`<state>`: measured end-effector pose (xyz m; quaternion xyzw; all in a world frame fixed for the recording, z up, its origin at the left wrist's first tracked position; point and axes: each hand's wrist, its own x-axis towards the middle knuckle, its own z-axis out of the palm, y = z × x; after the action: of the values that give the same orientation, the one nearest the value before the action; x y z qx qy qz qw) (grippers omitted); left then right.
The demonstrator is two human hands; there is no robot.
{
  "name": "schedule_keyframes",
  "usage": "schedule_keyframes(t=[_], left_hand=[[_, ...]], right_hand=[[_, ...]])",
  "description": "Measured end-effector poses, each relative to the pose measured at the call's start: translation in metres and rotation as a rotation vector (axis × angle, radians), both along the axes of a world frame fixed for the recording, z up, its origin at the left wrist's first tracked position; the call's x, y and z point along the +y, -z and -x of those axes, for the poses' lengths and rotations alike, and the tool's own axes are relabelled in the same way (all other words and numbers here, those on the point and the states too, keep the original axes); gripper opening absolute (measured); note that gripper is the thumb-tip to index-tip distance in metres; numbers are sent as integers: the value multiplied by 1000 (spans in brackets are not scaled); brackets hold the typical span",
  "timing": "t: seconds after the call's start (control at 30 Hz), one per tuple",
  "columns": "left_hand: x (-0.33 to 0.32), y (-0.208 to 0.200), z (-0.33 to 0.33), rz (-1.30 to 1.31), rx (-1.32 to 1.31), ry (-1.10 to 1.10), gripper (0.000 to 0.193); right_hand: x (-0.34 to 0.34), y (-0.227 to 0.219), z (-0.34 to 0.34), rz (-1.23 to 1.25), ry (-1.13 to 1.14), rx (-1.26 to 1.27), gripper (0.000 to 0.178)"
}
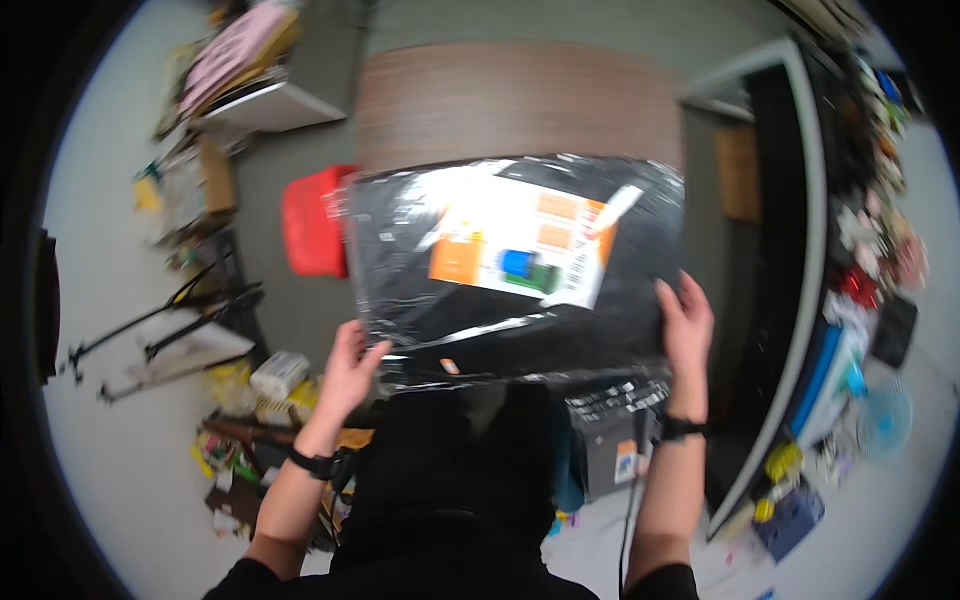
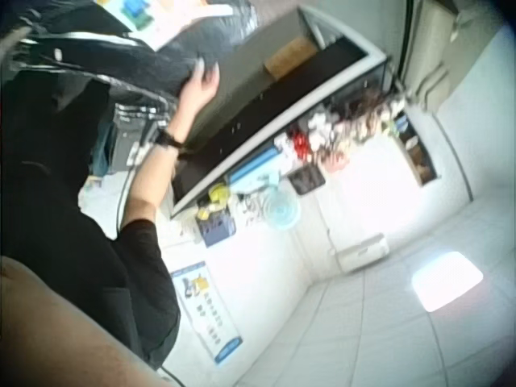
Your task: Organize a stack of pink paper bags and several black packaged items on a table.
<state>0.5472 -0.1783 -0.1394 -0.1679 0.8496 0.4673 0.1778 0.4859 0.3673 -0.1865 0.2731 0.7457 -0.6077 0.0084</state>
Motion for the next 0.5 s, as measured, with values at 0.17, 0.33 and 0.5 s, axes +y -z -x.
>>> schedule_keyframes(t=[0.17,0.33,0.5], left_hand=[[-62,25,24,-177,1,-68,54],[-88,29,53,-82,45,-16,53],[-168,14,115,103,101,38,64]], right_hand=[[-49,28,34,-415,-109,-7,54],[-72,12,44,122,35,96,54],[-125,16,113,-256,9,185,70]])
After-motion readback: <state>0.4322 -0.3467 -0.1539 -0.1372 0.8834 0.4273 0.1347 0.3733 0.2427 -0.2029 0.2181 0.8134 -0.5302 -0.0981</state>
